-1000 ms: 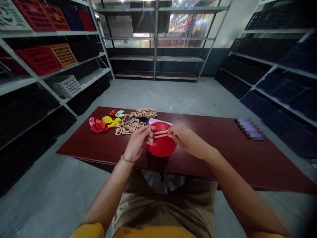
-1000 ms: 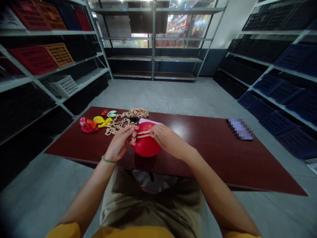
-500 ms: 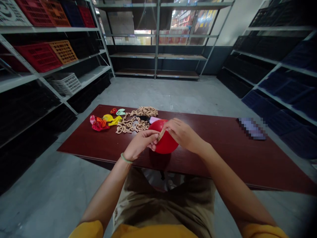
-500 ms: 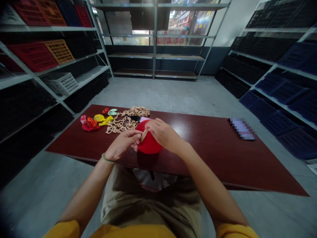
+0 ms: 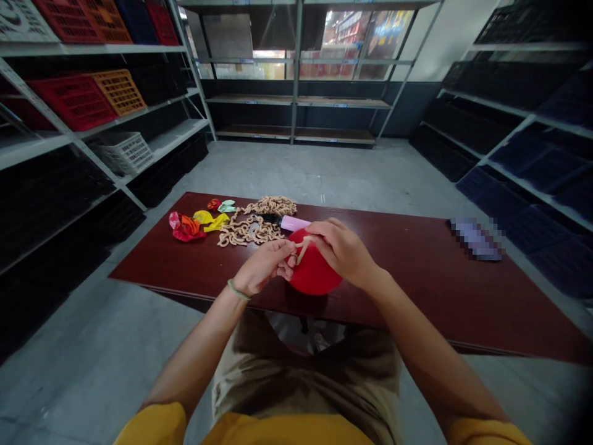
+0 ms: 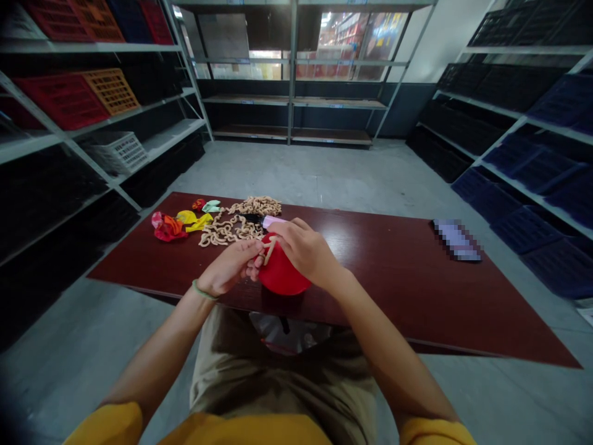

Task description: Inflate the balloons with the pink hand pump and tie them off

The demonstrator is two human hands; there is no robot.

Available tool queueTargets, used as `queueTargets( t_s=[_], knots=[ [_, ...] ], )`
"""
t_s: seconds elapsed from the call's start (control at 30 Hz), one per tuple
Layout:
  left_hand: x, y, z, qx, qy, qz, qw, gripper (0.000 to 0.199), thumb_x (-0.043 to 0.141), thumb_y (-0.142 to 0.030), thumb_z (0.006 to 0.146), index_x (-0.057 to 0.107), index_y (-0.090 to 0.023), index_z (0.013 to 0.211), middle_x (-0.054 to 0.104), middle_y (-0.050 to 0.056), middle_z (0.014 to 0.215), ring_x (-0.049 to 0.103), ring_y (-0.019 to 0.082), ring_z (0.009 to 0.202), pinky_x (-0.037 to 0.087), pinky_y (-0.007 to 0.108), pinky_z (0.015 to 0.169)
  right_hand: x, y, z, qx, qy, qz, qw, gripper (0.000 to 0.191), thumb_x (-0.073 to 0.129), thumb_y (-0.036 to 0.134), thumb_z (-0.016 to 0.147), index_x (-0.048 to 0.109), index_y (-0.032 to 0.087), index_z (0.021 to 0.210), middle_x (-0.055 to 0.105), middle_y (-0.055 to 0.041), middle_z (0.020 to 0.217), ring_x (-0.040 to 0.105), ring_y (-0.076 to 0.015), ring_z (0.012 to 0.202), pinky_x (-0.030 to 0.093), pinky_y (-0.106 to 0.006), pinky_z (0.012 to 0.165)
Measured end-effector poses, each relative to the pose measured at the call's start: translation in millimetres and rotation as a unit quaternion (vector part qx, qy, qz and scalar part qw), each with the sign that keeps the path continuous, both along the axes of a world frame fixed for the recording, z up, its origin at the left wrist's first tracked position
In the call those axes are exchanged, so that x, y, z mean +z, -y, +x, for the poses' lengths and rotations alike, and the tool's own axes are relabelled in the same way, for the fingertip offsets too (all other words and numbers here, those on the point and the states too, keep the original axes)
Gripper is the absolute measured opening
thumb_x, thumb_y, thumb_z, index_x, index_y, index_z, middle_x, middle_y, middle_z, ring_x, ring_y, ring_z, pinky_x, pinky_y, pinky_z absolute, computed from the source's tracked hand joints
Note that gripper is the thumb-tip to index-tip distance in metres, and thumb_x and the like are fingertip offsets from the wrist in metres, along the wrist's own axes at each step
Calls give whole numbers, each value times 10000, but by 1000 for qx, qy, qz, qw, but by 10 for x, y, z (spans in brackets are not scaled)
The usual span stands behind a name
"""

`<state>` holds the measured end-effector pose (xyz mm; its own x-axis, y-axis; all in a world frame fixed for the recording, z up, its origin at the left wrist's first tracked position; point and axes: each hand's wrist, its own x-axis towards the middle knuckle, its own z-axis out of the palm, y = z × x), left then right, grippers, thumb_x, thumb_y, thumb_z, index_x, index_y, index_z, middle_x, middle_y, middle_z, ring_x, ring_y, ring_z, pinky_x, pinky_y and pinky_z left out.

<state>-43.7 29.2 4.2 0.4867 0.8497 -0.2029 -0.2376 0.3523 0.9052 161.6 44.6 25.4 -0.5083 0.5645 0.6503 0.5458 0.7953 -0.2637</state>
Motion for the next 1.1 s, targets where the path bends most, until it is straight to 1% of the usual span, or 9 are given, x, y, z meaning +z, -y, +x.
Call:
queueTargets(
  t_s=[0.2, 0.37, 0.47, 0.6, 0.73, 0.87, 0.97, 1.03, 1.1],
  knots=[
    [29, -28, 0, -60, -29, -29, 997, 289, 698, -400, 807, 569, -142, 826, 612, -4, 696, 597, 75, 524, 508, 190, 540, 22, -43, -89, -3, -28, -19, 999, 197, 458, 192, 963, 571, 246, 1116, 695, -38, 1088, 636, -186, 993, 506, -343, 872],
    [113, -33, -2, -88, -78, -32, 992, 259, 746, -334, 755, 588, -135, 806, 631, 12, 670, 627, 103, 533, 507, 205, 540, 54, -95, -105, 59, -53, -95, 992, 150, 501, 184, 938, 592, 238, 1044, 680, -27, 1097, 635, -158, 992, 499, -295, 858],
    [130, -30, 14, -89, -108, -1, 990, 251, 714, -360, 784, 607, -133, 778, 630, 20, 637, 623, 113, 510, 505, 220, 527, 91, -127, -121, 111, -78, -160, 978, 86, 529, 202, 924, 600, 231, 963, 666, -24, 1082, 637, -145, 957, 499, -278, 831],
    [119, -25, 32, -82, -132, 32, 987, 257, 701, -377, 797, 614, -136, 772, 632, 23, 627, 623, 118, 493, 500, 224, 514, 144, -186, -162, 153, -67, -221, 961, 61, 562, 216, 909, 591, 225, 962, 654, -5, 1006, 631, -122, 872, 486, -260, 805],
    [115, -14, 21, -51, -121, 36, 991, 282, 665, -408, 824, 601, -141, 759, 607, 12, 620, 605, 107, 498, 501, 219, 518, 163, -220, -149, 137, -67, -249, 956, 61, 564, 248, 909, 595, 218, 952, 655, 0, 922, 627, -127, 832, 487, -259, 780],
    [76, -3, 18, -29, -81, 8, 996, 261, 675, -392, 813, 610, -140, 784, 591, 2, 631, 567, 86, 504, 508, 211, 528, 121, -201, -49, 110, -86, -247, 959, 211, 494, 233, 936, 588, 225, 1124, 660, -52, 1118, 628, -160, 971, 503, -290, 810],
    [12, 2, 42, -9, -58, 2, 998, 218, 656, -354, 817, 612, -142, 797, 585, -2, 642, 547, 82, 497, 504, 209, 510, 79, -165, -9, 95, -8, -227, 969, 334, 471, 151, 912, 570, 241, 1217, 644, -59, 1208, 605, -176, 1019, 484, -339, 882],
    [-25, 8, 64, 14, -47, 4, 999, 189, 644, -324, 815, 606, -142, 787, 580, -4, 653, 540, 82, 493, 500, 207, 496, 69, -135, -17, 73, 21, -205, 976, 344, 498, 116, 879, 572, 227, 1196, 644, -64, 1179, 590, -186, 1011, 467, -357, 902],
    [-46, 18, 81, 35, -29, 5, 999, 183, 636, -318, 816, 602, -141, 787, 575, -5, 664, 536, 78, 494, 496, 201, 492, 75, -108, -38, 50, 9, -180, 982, 248, 535, 120, 863, 588, 209, 1089, 634, -67, 1109, 574, -192, 989, 464, -354, 883]
  ],
)
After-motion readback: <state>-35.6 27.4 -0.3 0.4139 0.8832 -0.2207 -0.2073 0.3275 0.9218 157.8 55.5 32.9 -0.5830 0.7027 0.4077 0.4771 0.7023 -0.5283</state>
